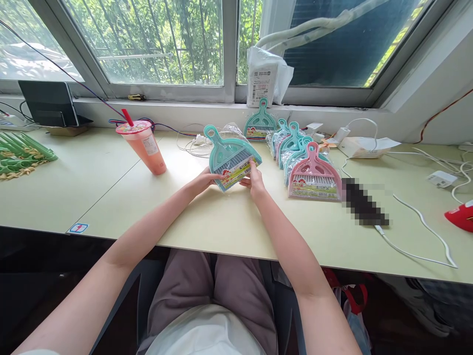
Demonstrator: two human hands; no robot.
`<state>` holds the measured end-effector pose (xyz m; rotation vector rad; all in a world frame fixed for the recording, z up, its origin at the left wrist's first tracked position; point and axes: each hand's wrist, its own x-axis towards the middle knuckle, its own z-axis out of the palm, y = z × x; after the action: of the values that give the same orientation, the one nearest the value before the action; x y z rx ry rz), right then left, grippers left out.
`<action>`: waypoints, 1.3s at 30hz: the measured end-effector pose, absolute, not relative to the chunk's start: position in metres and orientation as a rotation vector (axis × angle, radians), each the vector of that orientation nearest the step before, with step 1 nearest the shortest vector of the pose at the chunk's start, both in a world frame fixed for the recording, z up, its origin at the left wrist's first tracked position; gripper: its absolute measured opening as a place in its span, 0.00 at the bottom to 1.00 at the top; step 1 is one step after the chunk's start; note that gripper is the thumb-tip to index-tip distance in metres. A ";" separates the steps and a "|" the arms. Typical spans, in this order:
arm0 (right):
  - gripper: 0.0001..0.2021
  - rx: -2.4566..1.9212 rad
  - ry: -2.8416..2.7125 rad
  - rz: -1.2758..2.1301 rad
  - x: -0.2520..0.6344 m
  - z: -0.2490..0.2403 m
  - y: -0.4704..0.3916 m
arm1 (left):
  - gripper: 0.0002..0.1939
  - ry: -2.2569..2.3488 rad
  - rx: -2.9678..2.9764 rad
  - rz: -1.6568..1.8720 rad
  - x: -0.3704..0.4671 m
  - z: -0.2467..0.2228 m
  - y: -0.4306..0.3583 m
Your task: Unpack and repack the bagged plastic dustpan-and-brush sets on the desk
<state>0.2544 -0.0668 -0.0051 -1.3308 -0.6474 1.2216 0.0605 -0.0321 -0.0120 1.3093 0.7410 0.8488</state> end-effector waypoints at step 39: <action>0.15 -1.091 -0.784 1.071 0.245 -0.009 -0.066 | 0.28 0.699 1.213 0.933 0.073 -0.005 -0.048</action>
<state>0.2452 -0.0662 -0.0087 -1.0907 -0.7841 1.0713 0.0728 -0.0479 -0.0053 1.2131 0.6990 0.9330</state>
